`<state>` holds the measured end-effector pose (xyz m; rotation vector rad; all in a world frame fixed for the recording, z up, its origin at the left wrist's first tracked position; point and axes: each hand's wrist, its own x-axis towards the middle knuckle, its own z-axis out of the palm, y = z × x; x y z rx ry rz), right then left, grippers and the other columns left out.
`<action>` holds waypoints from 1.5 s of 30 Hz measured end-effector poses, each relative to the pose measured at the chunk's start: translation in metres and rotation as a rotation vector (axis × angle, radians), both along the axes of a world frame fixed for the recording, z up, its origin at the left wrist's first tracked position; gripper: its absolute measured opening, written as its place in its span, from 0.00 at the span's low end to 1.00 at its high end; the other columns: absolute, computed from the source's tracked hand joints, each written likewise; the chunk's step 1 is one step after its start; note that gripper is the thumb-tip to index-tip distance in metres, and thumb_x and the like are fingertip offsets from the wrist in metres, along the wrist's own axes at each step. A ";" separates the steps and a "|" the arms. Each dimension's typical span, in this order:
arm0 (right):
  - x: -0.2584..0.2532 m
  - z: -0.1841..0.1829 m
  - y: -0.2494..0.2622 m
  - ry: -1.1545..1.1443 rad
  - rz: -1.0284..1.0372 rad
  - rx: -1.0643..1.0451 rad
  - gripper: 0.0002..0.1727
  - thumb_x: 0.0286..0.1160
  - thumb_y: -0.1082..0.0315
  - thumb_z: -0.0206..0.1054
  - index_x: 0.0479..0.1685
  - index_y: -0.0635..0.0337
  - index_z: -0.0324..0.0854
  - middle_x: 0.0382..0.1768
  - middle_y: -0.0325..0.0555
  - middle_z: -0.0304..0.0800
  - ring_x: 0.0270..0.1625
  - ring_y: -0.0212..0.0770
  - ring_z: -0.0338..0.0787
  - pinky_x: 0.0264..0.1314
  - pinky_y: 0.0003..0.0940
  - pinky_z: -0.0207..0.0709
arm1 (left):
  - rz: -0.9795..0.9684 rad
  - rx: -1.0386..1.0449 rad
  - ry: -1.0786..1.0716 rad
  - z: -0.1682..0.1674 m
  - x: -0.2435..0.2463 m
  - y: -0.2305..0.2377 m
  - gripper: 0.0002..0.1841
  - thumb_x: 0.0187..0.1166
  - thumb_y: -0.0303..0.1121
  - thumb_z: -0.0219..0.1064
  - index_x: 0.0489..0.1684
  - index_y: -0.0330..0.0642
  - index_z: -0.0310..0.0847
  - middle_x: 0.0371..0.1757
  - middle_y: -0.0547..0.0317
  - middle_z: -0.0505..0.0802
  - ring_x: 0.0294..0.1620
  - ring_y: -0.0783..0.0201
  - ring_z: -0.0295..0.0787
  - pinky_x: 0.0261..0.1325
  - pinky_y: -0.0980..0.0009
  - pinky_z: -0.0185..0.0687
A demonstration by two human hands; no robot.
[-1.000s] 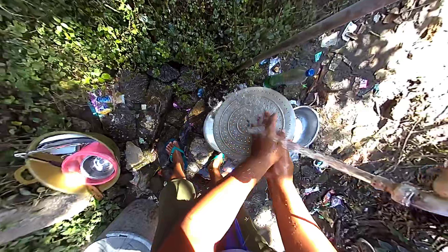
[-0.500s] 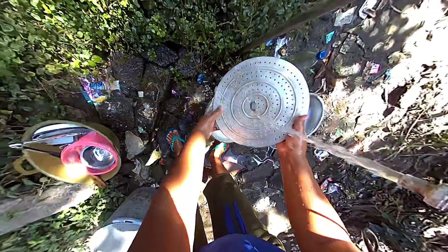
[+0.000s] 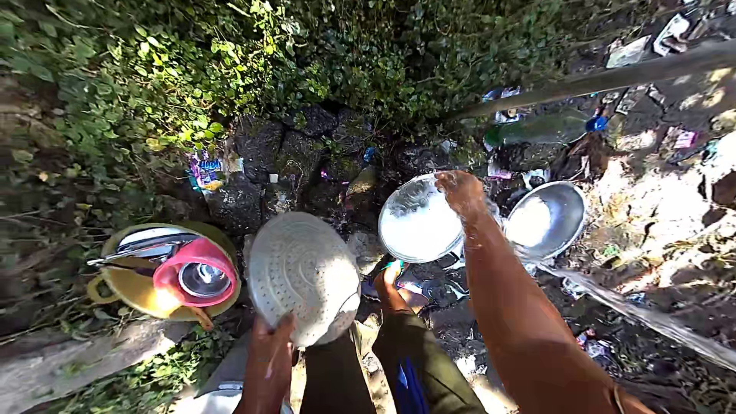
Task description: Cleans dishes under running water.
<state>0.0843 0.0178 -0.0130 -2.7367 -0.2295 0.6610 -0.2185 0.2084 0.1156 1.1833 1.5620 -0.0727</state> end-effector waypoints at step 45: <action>-0.002 -0.015 0.069 0.413 -0.996 0.874 0.26 0.89 0.70 0.55 0.85 0.56 0.60 0.67 0.48 0.78 0.59 0.40 0.86 0.60 0.39 0.85 | 0.841 0.288 -0.251 -0.059 -0.185 0.265 0.36 0.91 0.61 0.26 0.88 0.45 0.49 0.75 0.44 0.78 0.68 0.50 0.84 0.65 0.52 0.84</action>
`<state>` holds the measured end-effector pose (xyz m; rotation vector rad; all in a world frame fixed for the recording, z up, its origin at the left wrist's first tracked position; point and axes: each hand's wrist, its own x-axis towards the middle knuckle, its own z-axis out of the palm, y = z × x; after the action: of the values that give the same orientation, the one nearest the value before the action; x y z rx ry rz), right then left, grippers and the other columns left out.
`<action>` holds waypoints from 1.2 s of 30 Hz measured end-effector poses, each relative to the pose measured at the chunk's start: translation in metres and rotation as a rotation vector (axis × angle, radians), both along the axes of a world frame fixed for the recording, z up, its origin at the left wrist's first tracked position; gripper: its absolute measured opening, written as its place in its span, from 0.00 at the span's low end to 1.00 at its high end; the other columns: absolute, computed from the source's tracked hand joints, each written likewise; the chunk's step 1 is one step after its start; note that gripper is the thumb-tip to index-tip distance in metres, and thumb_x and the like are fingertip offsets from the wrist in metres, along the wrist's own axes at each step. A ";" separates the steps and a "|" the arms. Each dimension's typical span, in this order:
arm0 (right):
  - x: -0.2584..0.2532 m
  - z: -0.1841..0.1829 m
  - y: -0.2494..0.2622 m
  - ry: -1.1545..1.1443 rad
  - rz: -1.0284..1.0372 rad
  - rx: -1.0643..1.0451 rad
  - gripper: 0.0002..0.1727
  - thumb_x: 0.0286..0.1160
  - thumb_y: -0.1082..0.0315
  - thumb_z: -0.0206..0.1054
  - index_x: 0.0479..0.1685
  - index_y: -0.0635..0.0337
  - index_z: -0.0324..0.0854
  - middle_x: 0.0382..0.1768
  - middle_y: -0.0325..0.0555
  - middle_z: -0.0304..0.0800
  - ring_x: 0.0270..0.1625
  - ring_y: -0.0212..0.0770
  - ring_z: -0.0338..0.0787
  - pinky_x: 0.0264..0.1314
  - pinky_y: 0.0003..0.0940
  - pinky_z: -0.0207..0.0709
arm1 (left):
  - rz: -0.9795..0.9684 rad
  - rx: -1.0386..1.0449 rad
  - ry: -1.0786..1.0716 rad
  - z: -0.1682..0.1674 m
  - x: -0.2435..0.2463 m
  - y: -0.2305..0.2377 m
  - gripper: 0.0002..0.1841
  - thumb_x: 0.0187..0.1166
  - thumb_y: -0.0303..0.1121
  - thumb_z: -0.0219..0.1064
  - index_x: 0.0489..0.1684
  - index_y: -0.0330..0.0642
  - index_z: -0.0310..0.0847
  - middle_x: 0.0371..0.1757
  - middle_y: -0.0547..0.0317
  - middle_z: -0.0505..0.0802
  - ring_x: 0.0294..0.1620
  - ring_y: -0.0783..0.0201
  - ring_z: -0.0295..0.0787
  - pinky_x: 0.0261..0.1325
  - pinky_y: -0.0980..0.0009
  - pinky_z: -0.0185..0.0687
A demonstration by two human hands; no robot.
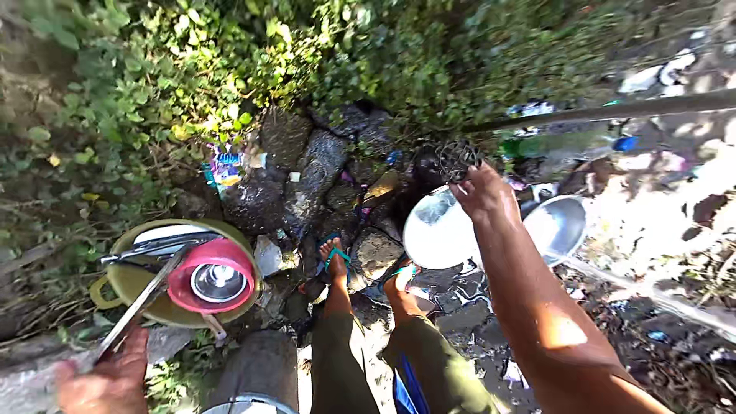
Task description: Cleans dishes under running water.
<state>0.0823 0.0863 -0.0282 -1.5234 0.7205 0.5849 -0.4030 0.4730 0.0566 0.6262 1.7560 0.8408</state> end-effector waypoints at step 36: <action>-0.064 0.099 -0.173 0.086 -0.645 0.195 0.09 0.92 0.68 0.49 0.61 0.56 0.69 0.39 0.45 0.83 0.31 0.35 0.87 0.33 0.29 0.86 | -0.924 -0.359 0.590 0.179 0.279 -0.144 0.24 0.90 0.22 0.48 0.84 0.20 0.56 0.84 0.37 0.71 0.81 0.56 0.70 0.83 0.72 0.61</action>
<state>0.0181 -0.0862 0.0709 -1.0078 1.1238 0.2209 -0.1245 0.3286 0.2356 1.3687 1.7586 -0.3257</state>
